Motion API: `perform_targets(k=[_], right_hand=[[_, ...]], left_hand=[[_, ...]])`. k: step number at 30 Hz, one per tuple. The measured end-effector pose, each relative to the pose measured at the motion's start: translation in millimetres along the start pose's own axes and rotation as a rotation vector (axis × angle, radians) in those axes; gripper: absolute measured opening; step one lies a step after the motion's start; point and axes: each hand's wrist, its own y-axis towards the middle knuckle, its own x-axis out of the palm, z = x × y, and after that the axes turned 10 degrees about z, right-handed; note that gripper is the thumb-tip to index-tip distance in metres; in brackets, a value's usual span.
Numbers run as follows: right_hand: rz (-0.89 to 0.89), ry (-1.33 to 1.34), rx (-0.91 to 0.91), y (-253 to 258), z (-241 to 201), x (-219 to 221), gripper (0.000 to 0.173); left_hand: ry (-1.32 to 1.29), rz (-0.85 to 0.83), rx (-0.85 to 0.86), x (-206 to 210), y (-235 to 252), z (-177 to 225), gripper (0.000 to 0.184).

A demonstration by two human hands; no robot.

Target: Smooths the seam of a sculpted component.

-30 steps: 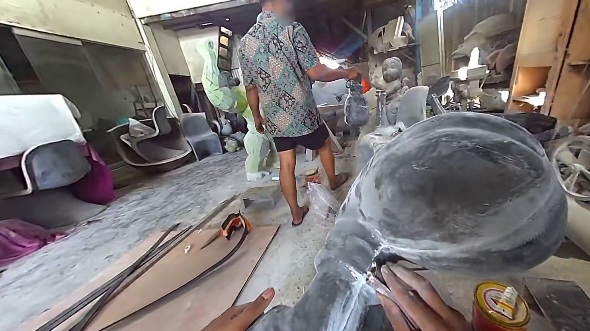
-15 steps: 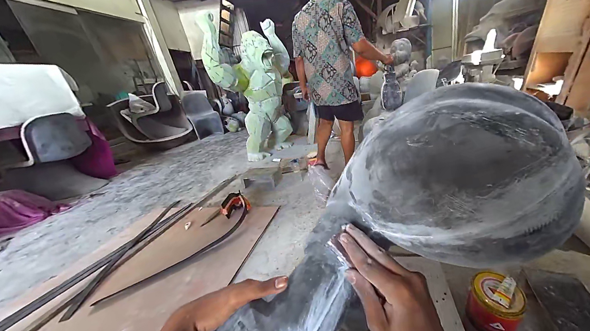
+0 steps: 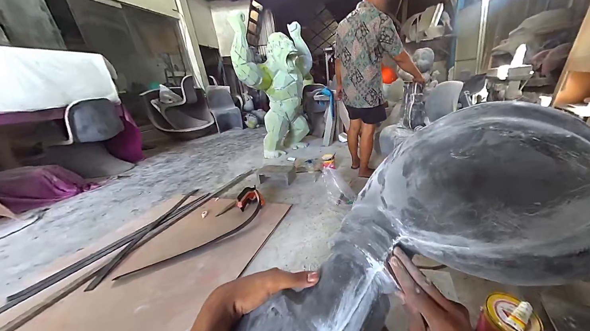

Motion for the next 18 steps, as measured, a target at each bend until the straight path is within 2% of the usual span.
perform_targets(k=[4,7,9,12,16,18], right_hand=[[-0.104,-0.137,0.060,12.8,-22.7,3.3,0.044],[0.023,0.005,-0.037,0.1,-5.2,16.5,0.038],[0.071,-0.002,-0.082,17.1,-5.6,26.0,0.035],[-0.008,-0.155,-0.051,45.1,-23.2,29.7,0.033],[-0.027,0.017,-0.085,18.0,-3.0,15.4,0.037],[0.007,-0.041,-0.133,25.4,-3.0,16.3,0.035]], left_hand=[[0.008,0.072,-0.021,-9.6,-4.6,-4.7,0.057],[0.008,0.065,-0.018,-8.3,-4.9,-8.5,0.054],[0.004,0.055,-0.012,-7.5,-4.1,-5.7,0.056],[0.001,0.070,-0.016,-0.9,-7.6,-4.9,0.052],[0.000,0.073,-0.003,-6.2,-4.8,-4.2,0.053],[-0.012,0.086,-0.002,-1.5,-7.0,-1.7,0.053]])
